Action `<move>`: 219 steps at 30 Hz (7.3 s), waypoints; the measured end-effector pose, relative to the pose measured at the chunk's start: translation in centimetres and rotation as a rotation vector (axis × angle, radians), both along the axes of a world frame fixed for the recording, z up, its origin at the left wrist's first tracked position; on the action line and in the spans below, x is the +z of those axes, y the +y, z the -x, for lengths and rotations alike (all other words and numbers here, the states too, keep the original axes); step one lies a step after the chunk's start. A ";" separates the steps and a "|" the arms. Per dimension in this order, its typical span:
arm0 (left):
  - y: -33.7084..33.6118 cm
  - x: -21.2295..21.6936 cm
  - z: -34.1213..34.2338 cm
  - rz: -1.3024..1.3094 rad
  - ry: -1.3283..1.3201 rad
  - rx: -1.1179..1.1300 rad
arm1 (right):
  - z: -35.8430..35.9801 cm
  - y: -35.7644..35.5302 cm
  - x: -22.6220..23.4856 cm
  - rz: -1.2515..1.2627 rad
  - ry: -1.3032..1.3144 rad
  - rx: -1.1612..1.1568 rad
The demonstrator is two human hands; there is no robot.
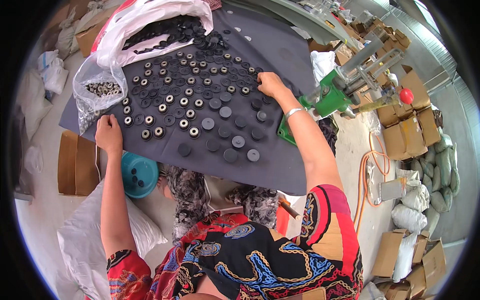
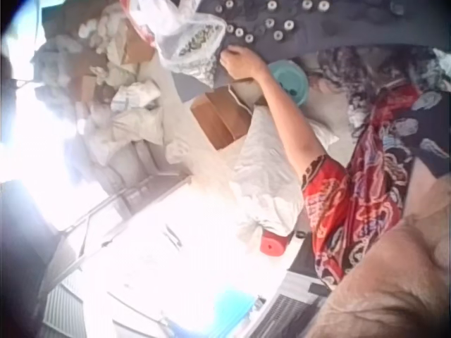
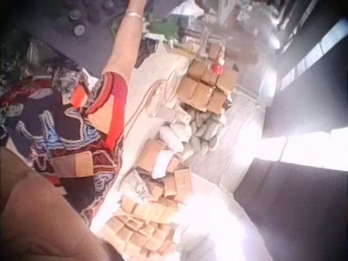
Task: The person sits at a table and assembles small metal and black plastic components by hand. They pick up metal rings and black discs, insert the rings into the discs, and place the assembled units on the table. The person also uses a green manual press tool to secure the components together.
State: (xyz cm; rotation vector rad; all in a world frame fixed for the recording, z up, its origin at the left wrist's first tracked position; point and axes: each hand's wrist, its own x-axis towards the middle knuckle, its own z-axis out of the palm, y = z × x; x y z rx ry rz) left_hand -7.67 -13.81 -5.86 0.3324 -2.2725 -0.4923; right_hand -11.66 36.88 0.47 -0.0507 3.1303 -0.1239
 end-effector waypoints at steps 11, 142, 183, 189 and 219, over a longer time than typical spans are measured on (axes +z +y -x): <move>0.0 -0.1 0.3 0.002 -0.017 0.006 | -0.3 0.9 -0.1 0.633 -0.022 -0.299; 0.3 0.1 0.0 -0.039 0.008 -0.056 | 4.9 4.6 0.5 -0.047 -0.019 -0.163; 0.2 0.1 0.0 -0.023 0.010 -0.039 | 2.8 3.1 1.7 0.085 -0.028 -0.055; 0.1 0.0 0.0 -0.022 0.000 -0.034 | 3.1 2.5 2.1 0.039 -0.076 -0.081; 0.4 0.5 -0.3 -0.076 -0.005 -0.038 | 8.4 3.6 -0.7 0.187 0.236 -0.148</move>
